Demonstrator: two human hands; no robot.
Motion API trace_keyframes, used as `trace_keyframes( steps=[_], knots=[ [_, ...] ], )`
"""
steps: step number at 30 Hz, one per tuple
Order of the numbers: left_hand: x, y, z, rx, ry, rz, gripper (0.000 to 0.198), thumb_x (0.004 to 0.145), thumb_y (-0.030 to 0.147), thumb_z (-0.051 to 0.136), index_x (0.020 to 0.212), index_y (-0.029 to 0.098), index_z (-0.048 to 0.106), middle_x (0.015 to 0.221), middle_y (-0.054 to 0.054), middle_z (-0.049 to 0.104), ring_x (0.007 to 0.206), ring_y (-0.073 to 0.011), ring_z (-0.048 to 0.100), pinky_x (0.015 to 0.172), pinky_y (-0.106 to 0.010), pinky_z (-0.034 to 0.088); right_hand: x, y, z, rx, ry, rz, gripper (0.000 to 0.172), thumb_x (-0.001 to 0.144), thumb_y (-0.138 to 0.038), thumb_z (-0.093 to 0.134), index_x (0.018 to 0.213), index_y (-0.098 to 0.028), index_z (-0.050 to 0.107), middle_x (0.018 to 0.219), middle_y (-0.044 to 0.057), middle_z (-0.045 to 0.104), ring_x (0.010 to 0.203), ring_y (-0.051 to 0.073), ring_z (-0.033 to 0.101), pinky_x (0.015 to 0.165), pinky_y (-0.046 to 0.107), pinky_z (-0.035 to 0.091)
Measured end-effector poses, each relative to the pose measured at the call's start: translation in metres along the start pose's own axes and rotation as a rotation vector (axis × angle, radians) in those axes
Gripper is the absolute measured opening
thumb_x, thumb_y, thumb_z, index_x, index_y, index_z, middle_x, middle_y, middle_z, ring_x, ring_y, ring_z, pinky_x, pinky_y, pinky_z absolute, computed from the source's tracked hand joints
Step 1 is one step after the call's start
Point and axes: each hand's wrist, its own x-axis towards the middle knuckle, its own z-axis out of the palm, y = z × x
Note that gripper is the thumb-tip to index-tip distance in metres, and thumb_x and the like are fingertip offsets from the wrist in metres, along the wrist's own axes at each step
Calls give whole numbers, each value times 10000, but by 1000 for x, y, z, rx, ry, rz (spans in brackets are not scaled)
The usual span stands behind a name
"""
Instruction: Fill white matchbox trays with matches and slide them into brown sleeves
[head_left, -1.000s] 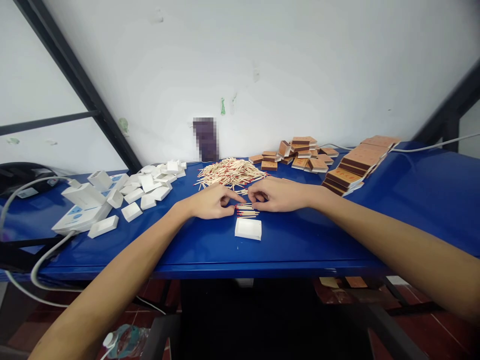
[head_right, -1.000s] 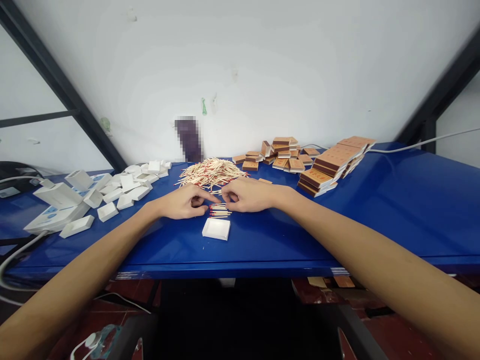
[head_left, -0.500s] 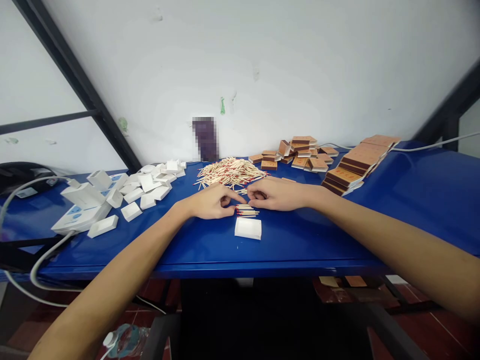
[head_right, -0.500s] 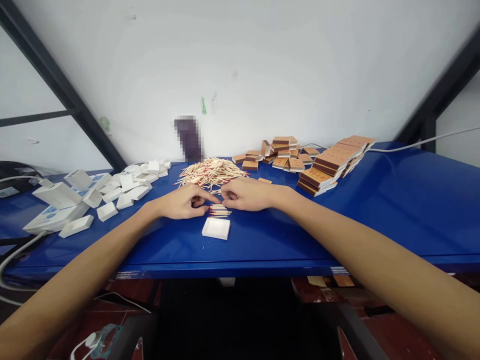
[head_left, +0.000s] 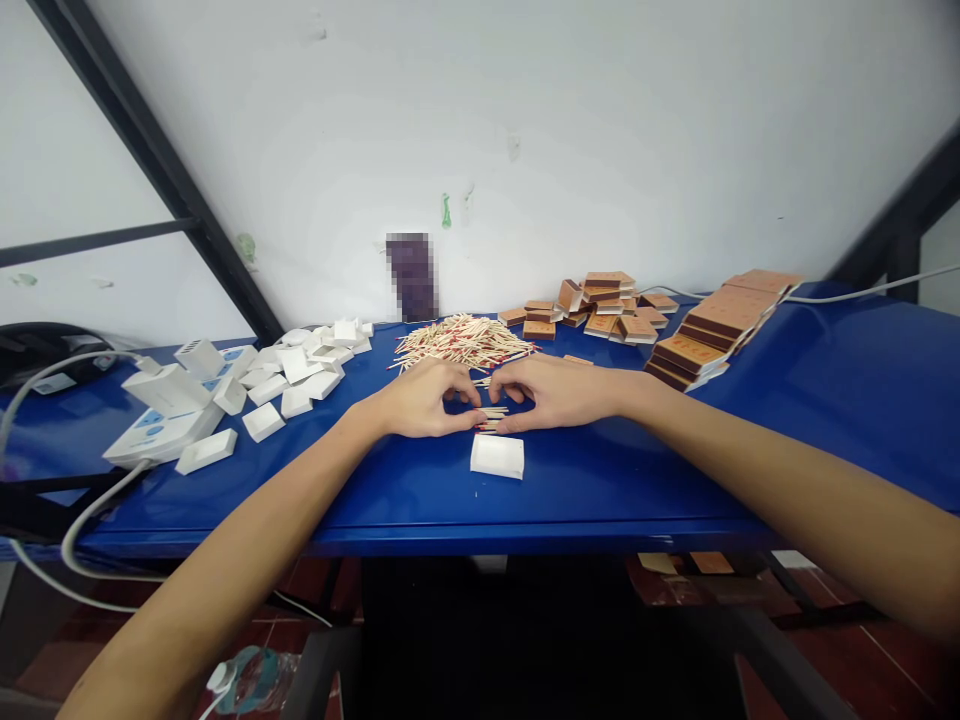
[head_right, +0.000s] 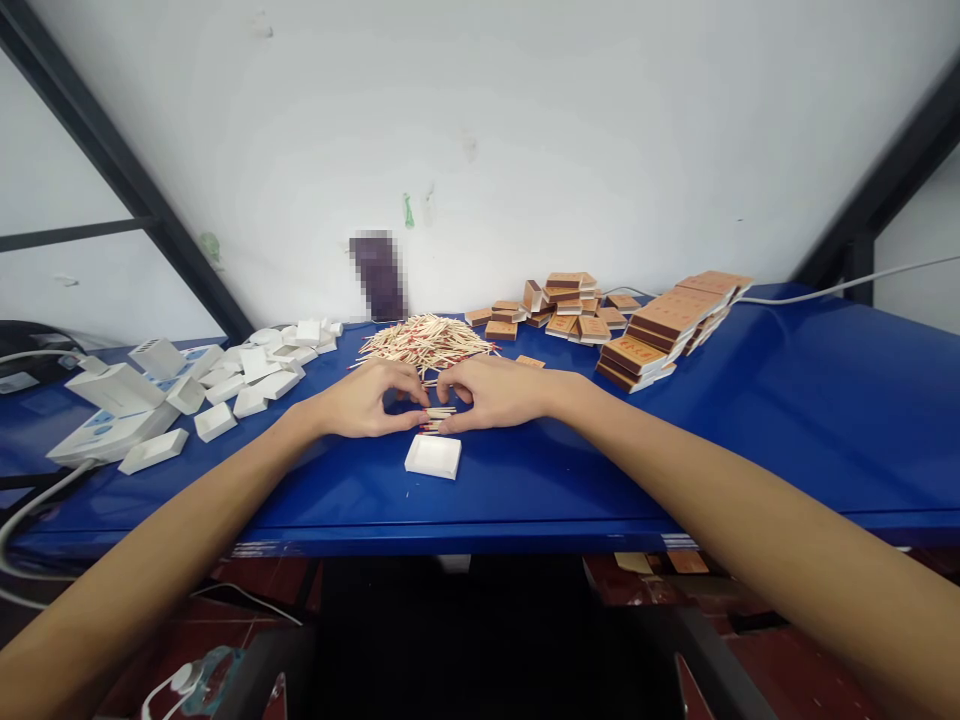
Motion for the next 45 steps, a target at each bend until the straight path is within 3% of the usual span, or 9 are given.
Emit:
trace_keyframes(
  steps=[10,14,26,37,45],
  knots=[
    [2,-1,2,29,-6,-42,358,925,456,535,898,164,740,817,-45,674,727,-148,579,690,-276,397,7,6,9,-7,56,-34,406,913,-569,504,854,-183,619,763,27,625,642,136,497,578,267,296],
    [3,-3,4,31,-4,-34,313,887,450,601,920,163,719,842,-45,661,754,-154,576,697,-273,403,9,7,13,-22,104,-42,277,898,-433,559,854,-171,640,797,38,646,667,141,511,595,267,309],
    [4,-5,8,5,31,-38,233,901,374,575,861,158,655,806,-25,648,719,-139,563,667,-255,389,10,0,14,-54,152,49,194,871,-346,595,850,-177,690,869,51,703,741,158,577,624,264,340],
    [5,4,10,345,-120,-62,227,982,321,418,974,145,560,897,-85,653,774,-209,611,667,-310,412,15,0,24,-134,240,130,119,801,-301,605,766,-194,645,791,19,679,707,154,542,601,263,303],
    [7,5,12,384,-186,-134,255,1009,329,359,1020,150,540,948,-105,674,787,-225,648,683,-318,447,15,5,21,-144,195,100,118,848,-276,569,840,-186,646,859,40,677,763,167,550,630,263,316]
  ],
)
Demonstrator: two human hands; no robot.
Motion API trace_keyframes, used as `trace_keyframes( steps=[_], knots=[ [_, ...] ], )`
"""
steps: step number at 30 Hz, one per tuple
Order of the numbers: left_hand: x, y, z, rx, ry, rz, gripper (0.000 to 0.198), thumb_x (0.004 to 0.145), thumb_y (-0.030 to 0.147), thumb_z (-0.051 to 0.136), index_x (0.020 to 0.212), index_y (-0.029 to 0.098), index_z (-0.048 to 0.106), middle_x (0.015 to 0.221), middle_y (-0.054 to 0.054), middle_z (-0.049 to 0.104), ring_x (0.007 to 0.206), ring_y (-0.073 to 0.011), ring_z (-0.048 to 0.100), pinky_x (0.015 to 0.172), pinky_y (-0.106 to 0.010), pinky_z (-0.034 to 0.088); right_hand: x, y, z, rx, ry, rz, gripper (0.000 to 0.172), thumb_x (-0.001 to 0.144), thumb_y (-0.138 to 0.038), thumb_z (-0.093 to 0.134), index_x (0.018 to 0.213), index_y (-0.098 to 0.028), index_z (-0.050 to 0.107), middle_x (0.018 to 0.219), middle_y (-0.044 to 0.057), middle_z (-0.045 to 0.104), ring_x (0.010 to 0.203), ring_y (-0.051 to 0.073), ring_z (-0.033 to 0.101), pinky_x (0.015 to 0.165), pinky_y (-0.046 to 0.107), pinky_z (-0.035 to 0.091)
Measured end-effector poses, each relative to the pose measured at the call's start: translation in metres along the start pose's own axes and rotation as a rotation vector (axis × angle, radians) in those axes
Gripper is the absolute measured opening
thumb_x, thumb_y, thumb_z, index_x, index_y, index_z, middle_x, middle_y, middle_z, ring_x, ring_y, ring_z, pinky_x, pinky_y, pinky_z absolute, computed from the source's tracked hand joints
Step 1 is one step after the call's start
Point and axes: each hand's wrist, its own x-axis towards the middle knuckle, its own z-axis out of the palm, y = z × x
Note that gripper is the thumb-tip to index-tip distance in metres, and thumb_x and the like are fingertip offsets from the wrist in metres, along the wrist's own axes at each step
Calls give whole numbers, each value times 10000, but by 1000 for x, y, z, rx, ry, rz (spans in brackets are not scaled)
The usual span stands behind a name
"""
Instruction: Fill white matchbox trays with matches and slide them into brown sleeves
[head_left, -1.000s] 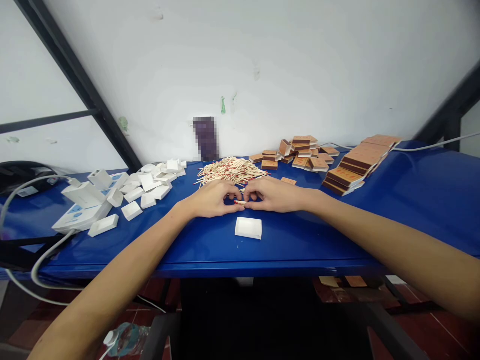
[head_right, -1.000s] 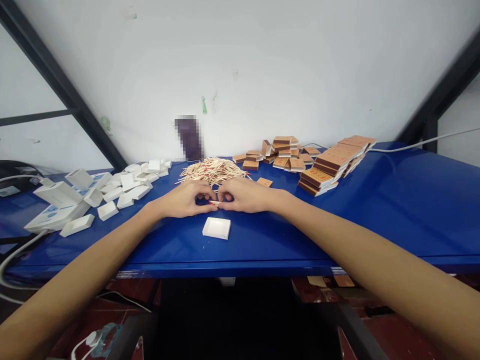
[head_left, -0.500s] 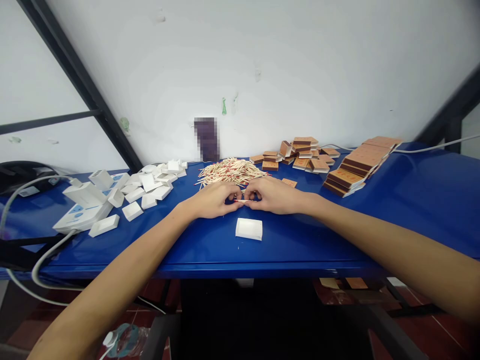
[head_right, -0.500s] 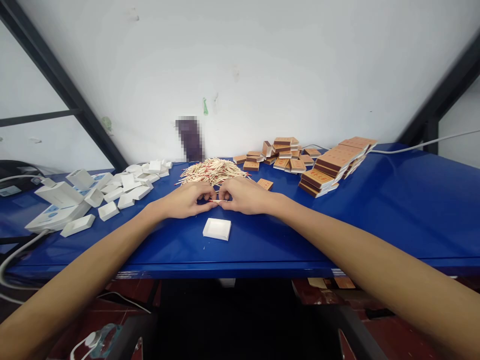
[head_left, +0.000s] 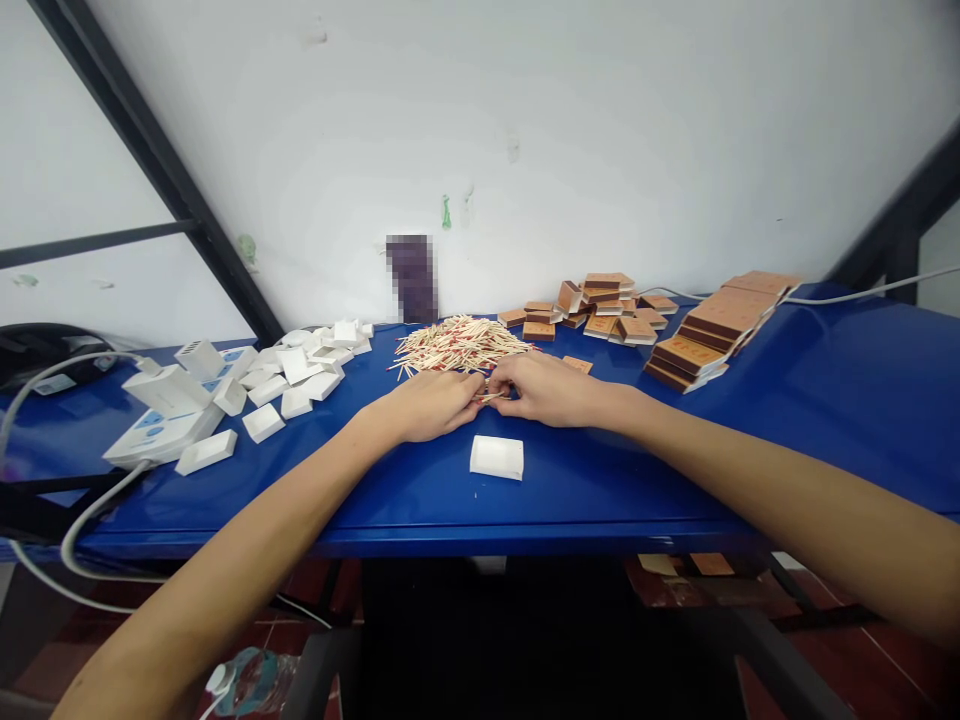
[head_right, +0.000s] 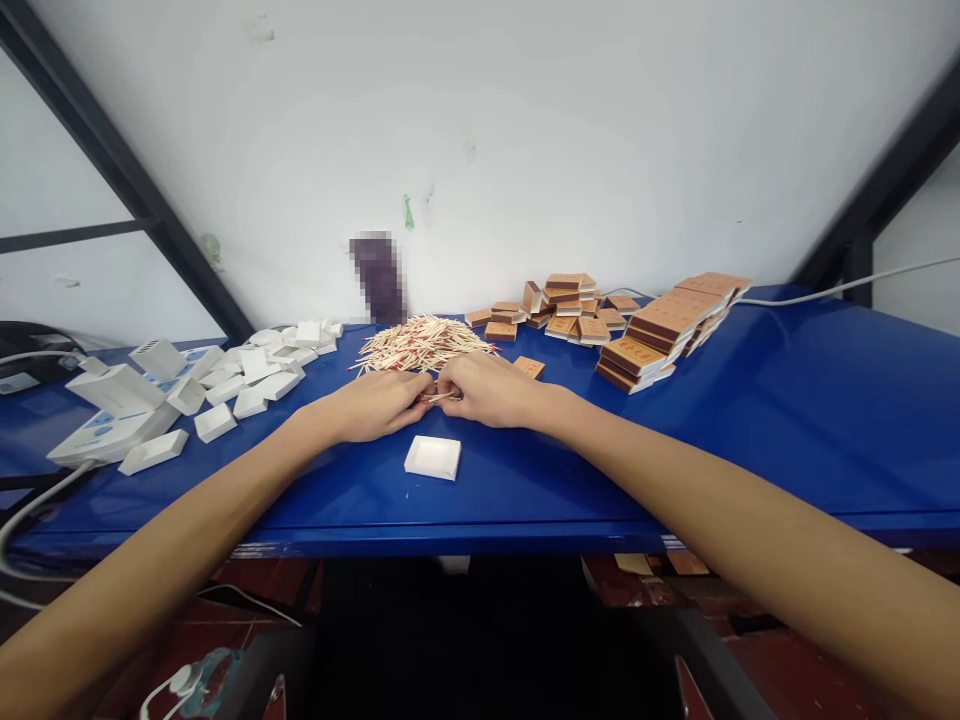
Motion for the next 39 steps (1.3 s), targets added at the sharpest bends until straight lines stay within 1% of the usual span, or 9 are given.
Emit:
trace_keyframes(
  steps=[7,15,22,25,28,31,33,36,39],
  knots=[
    [0,-2,2,-8,10,10,218,996,308,379,999,147,526,964,-109,676,828,-238,651,678,-321,442,-3,-3,0,-68,-33,-84,106,914,-260,516,883,-174,569,933,78,645,810,192,561,650,279,324],
    [0,-5,4,-57,31,6,213,993,314,372,956,155,509,898,-98,670,761,-221,638,633,-317,417,-4,-10,-3,-161,-76,-72,157,976,-266,457,922,-158,557,991,110,659,834,210,601,659,295,352],
    [0,-4,5,-77,9,7,202,997,301,354,957,156,489,958,-107,665,801,-229,631,661,-326,423,-3,-11,1,-277,-97,-75,218,995,-291,418,998,-131,566,1010,132,668,816,234,628,619,309,331],
    [-3,-4,0,-99,11,10,189,987,290,366,959,155,494,938,-104,660,786,-220,618,669,-323,421,-4,-16,-5,-295,-109,-65,213,985,-285,429,997,-128,572,992,129,673,778,221,617,594,300,306],
    [-10,0,-15,-155,47,29,195,981,299,376,972,152,504,869,-83,646,739,-196,586,667,-311,410,-10,-26,-23,-230,-81,-67,146,948,-249,478,953,-140,574,952,113,672,762,194,590,593,282,300],
    [-22,9,-32,-273,27,80,226,986,327,378,960,155,522,823,-54,631,698,-168,556,644,-288,396,-22,-42,-43,-92,-151,-96,119,922,-245,513,848,-164,561,817,55,646,651,142,515,575,262,296],
    [-27,17,-38,-331,-42,114,215,980,327,403,945,159,532,797,-37,621,669,-153,540,627,-275,388,-29,-50,-51,-35,-250,-86,152,921,-242,508,789,-173,538,735,27,611,593,121,465,553,257,285],
    [-31,24,-37,-365,-130,134,192,962,317,448,888,162,532,788,-30,616,644,-141,522,615,-268,380,-36,-54,-49,8,-342,-104,198,920,-256,501,739,-177,506,719,28,590,600,122,466,538,258,274],
    [-30,26,-31,-404,-154,136,199,960,317,462,869,162,547,780,-24,617,637,-134,523,602,-262,370,-37,-51,-43,47,-378,-110,228,929,-294,491,732,-180,505,701,25,578,595,124,464,540,262,277]
  ],
)
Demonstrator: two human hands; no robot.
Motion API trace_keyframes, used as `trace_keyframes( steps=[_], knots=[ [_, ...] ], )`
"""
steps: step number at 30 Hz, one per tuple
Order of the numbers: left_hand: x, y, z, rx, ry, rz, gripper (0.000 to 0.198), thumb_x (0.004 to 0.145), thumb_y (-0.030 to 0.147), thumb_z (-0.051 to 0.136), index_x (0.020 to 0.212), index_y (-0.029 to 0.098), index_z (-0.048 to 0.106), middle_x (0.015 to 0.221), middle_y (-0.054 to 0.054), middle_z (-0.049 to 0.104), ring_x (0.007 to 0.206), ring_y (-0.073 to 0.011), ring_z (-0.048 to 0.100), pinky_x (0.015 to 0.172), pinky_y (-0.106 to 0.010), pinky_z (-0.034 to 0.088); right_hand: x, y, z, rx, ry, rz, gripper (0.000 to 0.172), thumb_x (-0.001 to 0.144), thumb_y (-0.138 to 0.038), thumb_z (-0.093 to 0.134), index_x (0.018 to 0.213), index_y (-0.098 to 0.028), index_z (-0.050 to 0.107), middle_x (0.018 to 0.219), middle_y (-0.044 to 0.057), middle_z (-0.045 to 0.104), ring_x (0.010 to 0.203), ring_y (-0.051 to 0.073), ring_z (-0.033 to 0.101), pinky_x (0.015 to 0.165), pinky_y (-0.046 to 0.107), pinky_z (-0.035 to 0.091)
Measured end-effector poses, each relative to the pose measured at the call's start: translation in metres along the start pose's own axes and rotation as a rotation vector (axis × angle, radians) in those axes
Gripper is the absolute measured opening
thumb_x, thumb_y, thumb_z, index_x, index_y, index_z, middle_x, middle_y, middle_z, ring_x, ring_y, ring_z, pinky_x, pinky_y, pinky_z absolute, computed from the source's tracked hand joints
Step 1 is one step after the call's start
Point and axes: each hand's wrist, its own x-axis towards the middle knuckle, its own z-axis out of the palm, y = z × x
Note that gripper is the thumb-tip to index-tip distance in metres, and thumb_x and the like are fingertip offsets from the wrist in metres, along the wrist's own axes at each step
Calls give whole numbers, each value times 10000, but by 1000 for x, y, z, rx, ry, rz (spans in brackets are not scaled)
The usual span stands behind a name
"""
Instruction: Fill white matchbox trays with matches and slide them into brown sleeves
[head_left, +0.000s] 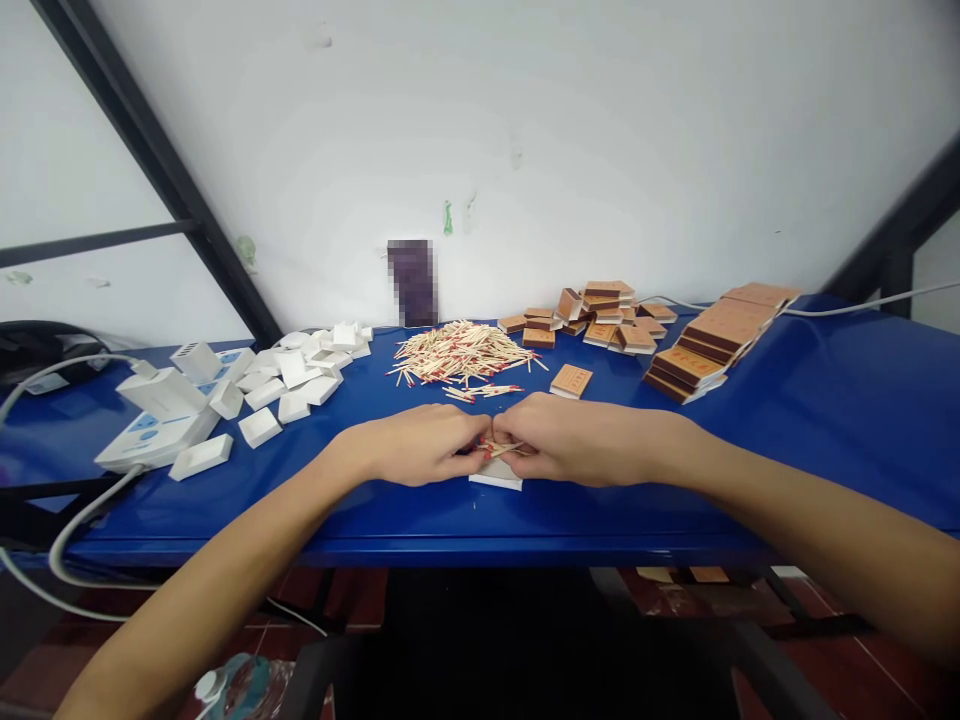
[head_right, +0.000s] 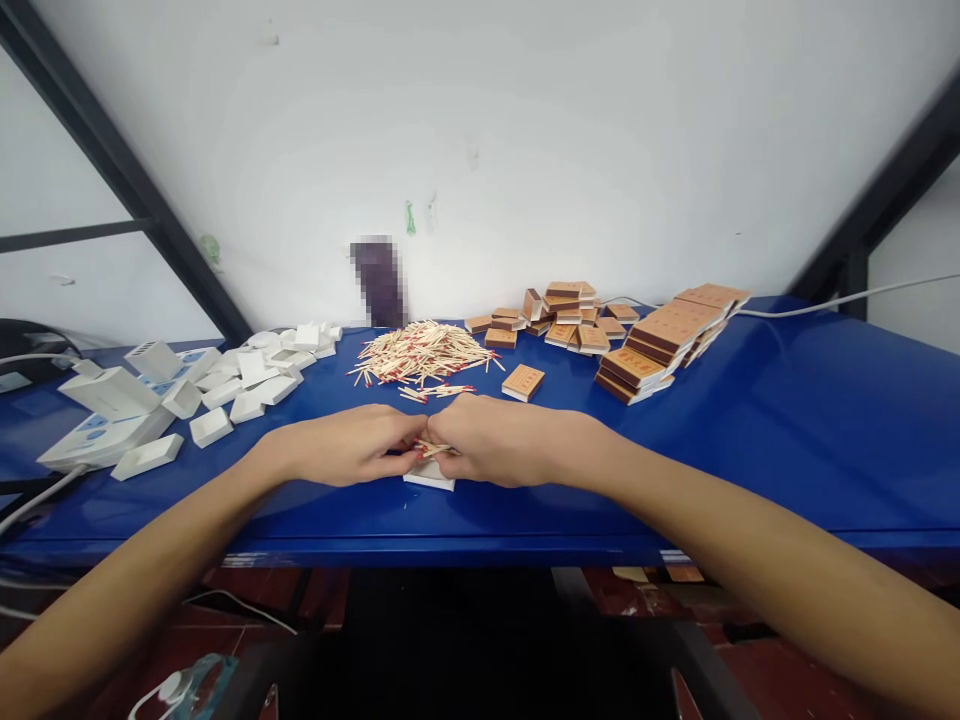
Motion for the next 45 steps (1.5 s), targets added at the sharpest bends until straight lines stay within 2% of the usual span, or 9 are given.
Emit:
trace_keyframes(
  steps=[6,9,13,18,24,32,36,40,45],
  knots=[
    [1,-5,-1,-76,64,61,218,920,344,534,879,175,667,719,4,625,612,-116,508,598,-251,369,2,4,2,60,-17,16,311,944,-360,479,702,-179,555,611,2,539,509,107,380,514,271,258],
    [0,-6,-3,-39,110,76,183,847,296,593,907,165,705,771,-14,639,668,-130,538,660,-260,411,3,6,2,104,13,-4,355,963,-410,467,743,-175,618,623,8,579,512,108,415,517,265,276],
    [0,-10,-1,-6,158,56,269,814,403,654,943,171,698,867,-37,634,776,-167,572,730,-284,447,7,11,1,74,54,-32,319,957,-370,508,774,-163,668,667,24,636,532,109,470,535,257,296],
    [4,-15,2,-42,182,70,242,845,396,648,932,175,692,923,-39,640,832,-170,593,795,-302,455,11,16,1,56,75,-64,308,952,-366,534,801,-156,701,682,35,663,555,112,503,546,249,308],
    [10,-15,6,-50,212,60,341,813,510,698,900,180,694,943,-39,640,832,-174,604,785,-300,457,13,19,2,73,99,-94,259,913,-318,578,763,-153,709,642,17,641,527,105,466,535,256,301],
    [13,-19,11,5,244,69,344,835,514,673,904,177,691,929,-39,663,828,-173,613,774,-294,452,2,23,-15,101,138,-63,279,929,-289,491,804,-164,708,647,-1,635,537,95,466,550,245,317],
    [14,-20,11,14,247,76,364,851,512,656,997,182,699,945,-45,655,838,-174,608,767,-289,449,-1,24,-18,123,100,-63,275,855,-431,621,839,-166,695,672,1,654,554,102,513,539,233,331],
    [14,-21,10,14,236,77,365,870,507,642,1052,197,706,938,-43,636,822,-170,593,747,-278,432,2,27,-15,113,45,-41,160,828,-322,638,811,-172,693,681,-1,667,573,105,545,534,228,335],
    [16,-24,13,-65,240,116,344,897,495,617,1076,217,714,980,-52,608,868,-170,584,795,-283,432,7,31,-12,146,33,-30,163,854,-291,598,832,-171,705,706,6,687,581,106,558,544,231,341]
  ],
)
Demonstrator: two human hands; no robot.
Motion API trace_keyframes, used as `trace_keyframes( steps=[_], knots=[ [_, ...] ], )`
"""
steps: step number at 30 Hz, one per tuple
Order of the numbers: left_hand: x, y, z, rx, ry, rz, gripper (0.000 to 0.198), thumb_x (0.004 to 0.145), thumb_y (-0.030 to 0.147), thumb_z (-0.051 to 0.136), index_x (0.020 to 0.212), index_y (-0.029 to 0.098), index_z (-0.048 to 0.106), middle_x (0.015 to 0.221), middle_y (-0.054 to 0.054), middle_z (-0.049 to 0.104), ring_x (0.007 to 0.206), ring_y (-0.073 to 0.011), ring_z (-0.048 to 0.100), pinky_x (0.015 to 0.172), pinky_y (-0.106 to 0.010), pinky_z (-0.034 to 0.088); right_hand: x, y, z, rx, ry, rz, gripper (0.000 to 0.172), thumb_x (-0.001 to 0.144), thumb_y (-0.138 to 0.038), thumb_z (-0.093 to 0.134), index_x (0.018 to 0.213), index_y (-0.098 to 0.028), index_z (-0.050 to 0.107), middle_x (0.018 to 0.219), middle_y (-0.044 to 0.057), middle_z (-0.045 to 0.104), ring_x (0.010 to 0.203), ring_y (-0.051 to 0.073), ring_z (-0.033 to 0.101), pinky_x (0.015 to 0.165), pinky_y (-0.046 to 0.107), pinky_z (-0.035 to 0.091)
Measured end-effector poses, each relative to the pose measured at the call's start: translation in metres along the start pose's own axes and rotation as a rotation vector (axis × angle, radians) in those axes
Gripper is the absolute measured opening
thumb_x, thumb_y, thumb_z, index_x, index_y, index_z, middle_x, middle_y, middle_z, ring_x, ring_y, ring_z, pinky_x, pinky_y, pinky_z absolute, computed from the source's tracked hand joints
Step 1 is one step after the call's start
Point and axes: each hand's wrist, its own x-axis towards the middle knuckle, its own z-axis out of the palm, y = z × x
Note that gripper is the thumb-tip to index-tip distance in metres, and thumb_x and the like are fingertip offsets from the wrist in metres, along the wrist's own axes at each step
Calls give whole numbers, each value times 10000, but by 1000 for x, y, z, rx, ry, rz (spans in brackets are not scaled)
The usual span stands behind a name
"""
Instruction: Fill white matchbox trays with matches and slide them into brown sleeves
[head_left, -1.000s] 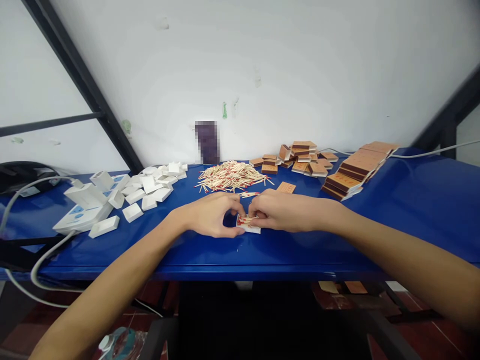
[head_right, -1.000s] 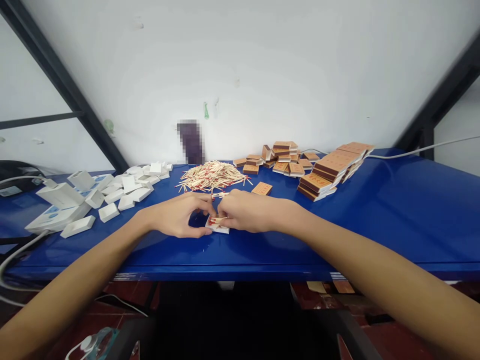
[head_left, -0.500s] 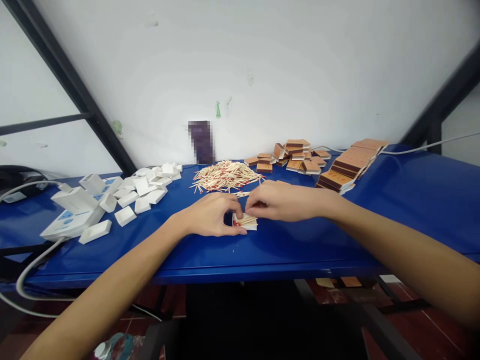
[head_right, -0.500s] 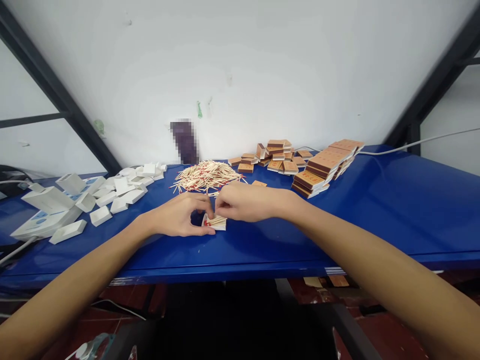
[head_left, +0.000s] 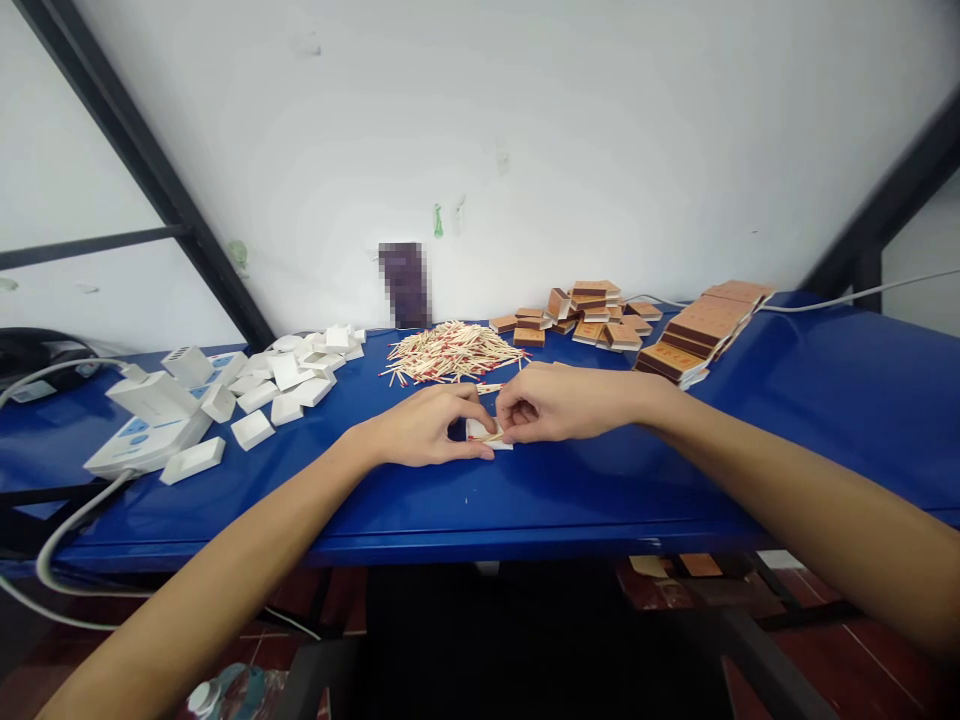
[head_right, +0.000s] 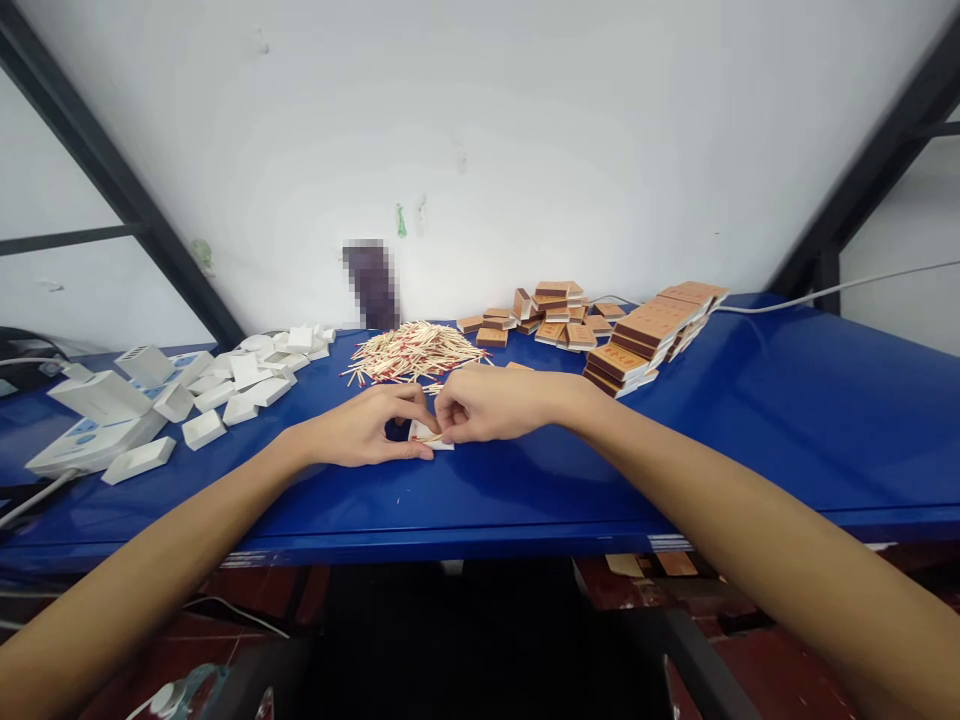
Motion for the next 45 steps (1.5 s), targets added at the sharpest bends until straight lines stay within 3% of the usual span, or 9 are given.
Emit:
trace_keyframes(
  steps=[9,17,22,24,29,31,34,39,45],
  knots=[
    [0,0,2,-27,-13,2,265,919,425,613,1075,227,695,1020,-47,581,911,-167,569,813,-271,424,2,9,-2,17,34,-27,240,891,-338,556,863,-150,702,700,12,652,582,109,517,563,237,343],
    [2,-3,5,82,30,-35,373,880,543,618,990,190,669,918,-27,577,813,-162,553,724,-260,395,6,12,5,16,23,-22,300,904,-395,551,878,-146,717,623,-21,589,535,94,461,540,232,312],
    [1,-4,4,53,35,2,352,901,519,601,950,178,674,940,-39,583,845,-164,560,761,-261,410,7,15,4,108,-5,-63,315,917,-404,539,859,-139,700,633,-31,553,546,89,436,548,227,312],
    [0,-4,4,29,37,13,337,917,502,585,948,179,676,956,-45,585,854,-164,562,776,-266,414,8,20,1,102,68,-94,328,935,-396,509,868,-136,696,673,-13,579,583,100,458,571,234,324],
    [0,0,4,-5,59,30,387,838,537,673,959,170,651,913,-33,611,806,-160,561,749,-272,416,12,40,1,-182,473,12,216,915,-199,468,918,-141,677,815,55,662,711,152,548,677,268,375],
    [0,1,4,-21,77,38,426,807,554,692,979,169,629,884,-26,618,775,-157,554,724,-272,416,15,48,5,-262,470,22,237,867,-122,481,1000,-137,677,926,91,687,810,186,586,733,288,404],
    [-1,-3,3,-45,145,16,372,889,510,590,1048,174,607,862,-21,616,743,-148,549,703,-272,423,19,54,13,-277,430,-3,283,857,-112,493,1075,-133,672,1024,121,689,910,222,609,800,325,439],
    [-2,-28,4,72,305,-99,231,954,350,473,1025,184,618,878,-20,636,736,-142,551,680,-272,414,26,48,24,-270,403,-16,337,881,-153,508,1191,-147,640,1044,124,675,986,244,601,858,359,448],
    [0,-44,7,191,328,-185,215,908,287,495,1003,178,653,844,-23,643,754,-159,580,706,-291,435,32,45,31,-182,429,32,334,868,-123,514,1175,-146,645,1023,104,689,886,208,609,774,318,449]
  ],
)
